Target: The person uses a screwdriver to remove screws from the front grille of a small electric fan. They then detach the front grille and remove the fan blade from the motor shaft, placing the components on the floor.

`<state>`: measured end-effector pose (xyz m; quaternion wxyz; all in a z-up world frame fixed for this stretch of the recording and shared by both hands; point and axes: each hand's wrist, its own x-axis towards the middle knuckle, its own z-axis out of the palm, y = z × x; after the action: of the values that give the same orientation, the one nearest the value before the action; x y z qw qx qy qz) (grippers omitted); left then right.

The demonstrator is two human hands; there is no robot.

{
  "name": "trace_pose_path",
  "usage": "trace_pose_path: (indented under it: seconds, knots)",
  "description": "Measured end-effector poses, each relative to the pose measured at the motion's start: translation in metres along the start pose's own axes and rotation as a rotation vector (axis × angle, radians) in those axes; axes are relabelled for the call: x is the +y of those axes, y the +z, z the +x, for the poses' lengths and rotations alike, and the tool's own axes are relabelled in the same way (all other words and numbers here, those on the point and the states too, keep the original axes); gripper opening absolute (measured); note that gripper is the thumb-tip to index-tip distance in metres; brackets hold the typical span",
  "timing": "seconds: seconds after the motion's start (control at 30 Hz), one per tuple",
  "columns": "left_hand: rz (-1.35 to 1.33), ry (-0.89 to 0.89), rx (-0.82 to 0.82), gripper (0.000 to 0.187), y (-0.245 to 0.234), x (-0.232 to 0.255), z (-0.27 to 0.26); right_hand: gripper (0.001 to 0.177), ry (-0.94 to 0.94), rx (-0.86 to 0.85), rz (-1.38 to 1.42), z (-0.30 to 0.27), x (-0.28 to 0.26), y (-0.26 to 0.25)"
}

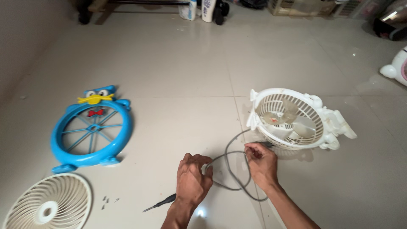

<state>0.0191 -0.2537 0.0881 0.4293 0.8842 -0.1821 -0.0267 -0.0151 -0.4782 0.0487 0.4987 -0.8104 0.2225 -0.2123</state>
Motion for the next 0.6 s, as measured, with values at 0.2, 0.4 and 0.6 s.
trace_pose_path:
  seconds: [0.2,0.4,0.6]
  knots:
    - [0.194,0.010,-0.274,0.034,0.033,-0.002,0.010,0.011,-0.076,0.054,-0.277,0.022,0.029,0.008]
    - [0.320,0.170,-0.355,0.018,0.051,-0.009,0.019,0.011,-0.234,0.035,-0.391,0.043,0.036,0.021]
    - [0.376,0.232,-0.375,0.009,0.057,-0.014,0.025,0.012,-0.222,0.020,-0.456,0.054,0.034,0.031]
